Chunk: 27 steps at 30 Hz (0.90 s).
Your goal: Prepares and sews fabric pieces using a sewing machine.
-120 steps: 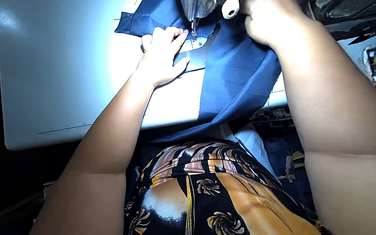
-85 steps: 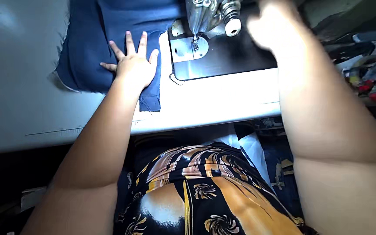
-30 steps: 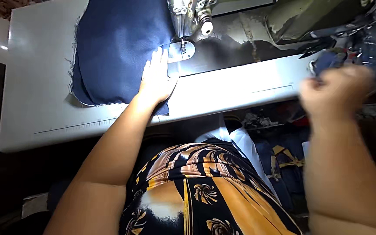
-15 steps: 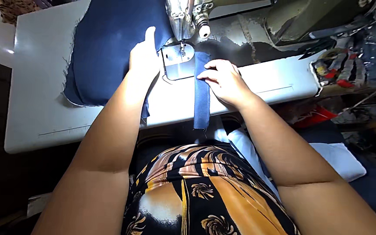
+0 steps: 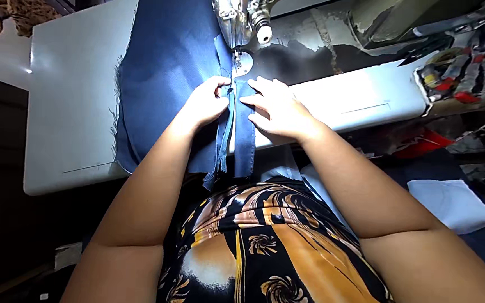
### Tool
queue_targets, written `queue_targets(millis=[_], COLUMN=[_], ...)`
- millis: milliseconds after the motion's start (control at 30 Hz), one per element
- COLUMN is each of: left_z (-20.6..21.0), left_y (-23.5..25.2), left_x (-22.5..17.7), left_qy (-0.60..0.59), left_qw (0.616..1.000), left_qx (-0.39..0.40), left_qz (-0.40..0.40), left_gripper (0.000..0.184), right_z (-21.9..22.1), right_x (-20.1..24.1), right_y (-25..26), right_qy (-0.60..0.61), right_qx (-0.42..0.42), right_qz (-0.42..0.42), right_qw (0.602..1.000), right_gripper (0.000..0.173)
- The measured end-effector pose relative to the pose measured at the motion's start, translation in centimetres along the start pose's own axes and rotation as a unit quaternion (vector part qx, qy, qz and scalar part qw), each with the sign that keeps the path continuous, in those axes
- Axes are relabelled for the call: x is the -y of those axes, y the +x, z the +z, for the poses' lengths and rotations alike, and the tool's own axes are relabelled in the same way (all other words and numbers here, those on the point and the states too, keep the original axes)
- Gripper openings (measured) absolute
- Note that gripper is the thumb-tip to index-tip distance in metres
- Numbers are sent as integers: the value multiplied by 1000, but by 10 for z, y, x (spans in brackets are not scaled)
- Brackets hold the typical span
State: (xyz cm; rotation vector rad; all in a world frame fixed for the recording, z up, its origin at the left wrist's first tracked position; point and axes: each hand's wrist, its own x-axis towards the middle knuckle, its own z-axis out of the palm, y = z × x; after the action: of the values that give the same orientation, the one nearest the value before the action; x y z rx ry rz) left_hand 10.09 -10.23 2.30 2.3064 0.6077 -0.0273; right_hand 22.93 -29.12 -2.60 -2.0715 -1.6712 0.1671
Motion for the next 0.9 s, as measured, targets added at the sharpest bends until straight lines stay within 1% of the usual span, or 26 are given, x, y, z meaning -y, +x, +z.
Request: queue_targets(millis=[67, 100, 200, 233, 300, 333, 400, 500, 600, 700, 800, 900], left_z=[-3, -4, -4, -3, -3, -1, 4, 11, 4, 2, 14, 24], left_y=[16, 24, 33, 26, 2, -10, -30, -41, -42, -38, -29, -23], left_x=[-7, -10, -14, -15, -12, -7, 3, 11, 5, -8, -15, -13], left_qy=[65, 92, 112, 102, 57, 28, -2, 9, 31, 53, 71, 70], left_qw=[998, 996, 993, 995, 998, 998, 997, 997, 996, 995, 994, 996], left_qx=[-4, -8, -17, -18, -6, 15, 48, 23, 1, 9, 27, 19], left_qz=[-5, -13, -21, -14, 28, 50, 62, 76, 80, 88, 72, 49], left_gripper=[27, 26, 32, 32, 38, 43, 55, 68, 71, 69, 72, 73], right_z=[1, 1, -1, -1, -1, -2, -2, -3, -4, 0, 1, 2], right_x=[-1, -1, 1, 1, 3, 4, 7, 9, 11, 10, 13, 12], right_y=[-1, -2, -1, -2, -1, 1, 4, 6, 3, 2, 4, 4], right_qy=[-5, -7, -14, -17, -15, -15, -24, -31, -12, -14, -18, -19], right_qx=[-5, -2, 8, 4, -2, 5, 29, 36, 1, -6, 0, -8], right_qz=[-4, -4, -2, -5, -9, -4, 9, 17, 31, 36, 37, 29], right_qw=[1000, 1000, 1000, 1000, 1000, 1000, 999, 999, 999, 999, 999, 999], right_gripper=[49, 49, 50, 50, 49, 49, 50, 50, 51, 54, 54, 53])
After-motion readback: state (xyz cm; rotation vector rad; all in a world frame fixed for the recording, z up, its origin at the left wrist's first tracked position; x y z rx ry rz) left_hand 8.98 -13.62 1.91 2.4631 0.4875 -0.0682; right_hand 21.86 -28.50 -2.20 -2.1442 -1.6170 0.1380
